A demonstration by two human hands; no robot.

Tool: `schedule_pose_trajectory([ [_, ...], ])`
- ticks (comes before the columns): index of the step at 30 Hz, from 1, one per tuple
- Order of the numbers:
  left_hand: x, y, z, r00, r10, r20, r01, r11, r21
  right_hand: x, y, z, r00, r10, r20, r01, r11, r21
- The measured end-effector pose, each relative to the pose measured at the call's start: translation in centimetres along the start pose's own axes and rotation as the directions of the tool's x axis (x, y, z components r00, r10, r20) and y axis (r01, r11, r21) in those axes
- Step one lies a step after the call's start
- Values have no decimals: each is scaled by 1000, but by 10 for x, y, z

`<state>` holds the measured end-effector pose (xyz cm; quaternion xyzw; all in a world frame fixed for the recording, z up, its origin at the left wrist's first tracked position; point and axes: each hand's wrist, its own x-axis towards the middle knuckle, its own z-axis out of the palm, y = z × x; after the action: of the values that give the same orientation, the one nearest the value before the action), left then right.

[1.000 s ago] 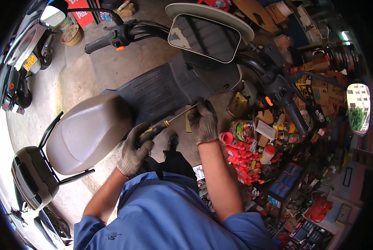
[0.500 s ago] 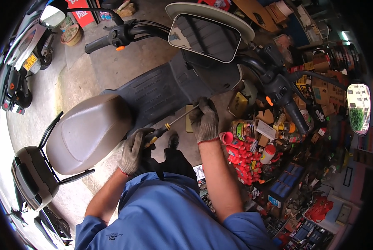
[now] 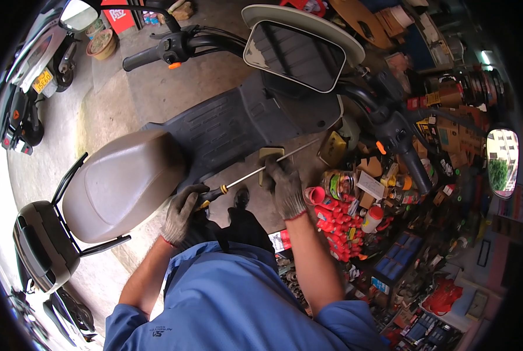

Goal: The recorder is using a screwdriver to remove or fasten screws on the body panels of an electric scooter in a repair shop.

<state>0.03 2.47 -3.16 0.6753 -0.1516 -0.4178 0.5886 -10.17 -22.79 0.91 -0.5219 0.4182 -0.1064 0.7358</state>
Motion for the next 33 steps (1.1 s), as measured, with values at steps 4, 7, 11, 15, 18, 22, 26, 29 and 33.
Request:
schedule_pose_trajectory([
  [4,13,-14,0,993,98,-67,-87,984,157,-28,-24,-32,915,255,313,-96,891,-444],
  [7,23,-18,-4,988,115,-101,-90,971,220,-34,-43,-61,963,77,259,85,823,-561],
  [11,33,-15,-8,995,85,-44,-74,975,209,-40,-63,-88,934,-333,-126,239,848,-473],
  [15,37,-13,-1,998,53,30,-57,987,148,-46,-74,-99,982,-159,97,186,883,-432],
  [18,39,-15,6,993,108,49,-115,977,179,-49,-73,-98,917,-399,-23,273,669,-691],
  [22,39,-22,12,995,72,65,-83,977,196,-51,-68,-94,953,-264,152,303,785,-541],
  [26,48,-29,22,993,84,81,-91,992,88,-51,-65,-96,946,-325,7,272,777,-568],
  [29,68,-28,38,993,-24,114,44,985,-167,-50,-60,-99,958,-231,171,285,843,-456],
  [33,121,-8,80,982,-90,168,168,828,-535,-44,-49,-107,924,-382,4,342,823,-453],
])
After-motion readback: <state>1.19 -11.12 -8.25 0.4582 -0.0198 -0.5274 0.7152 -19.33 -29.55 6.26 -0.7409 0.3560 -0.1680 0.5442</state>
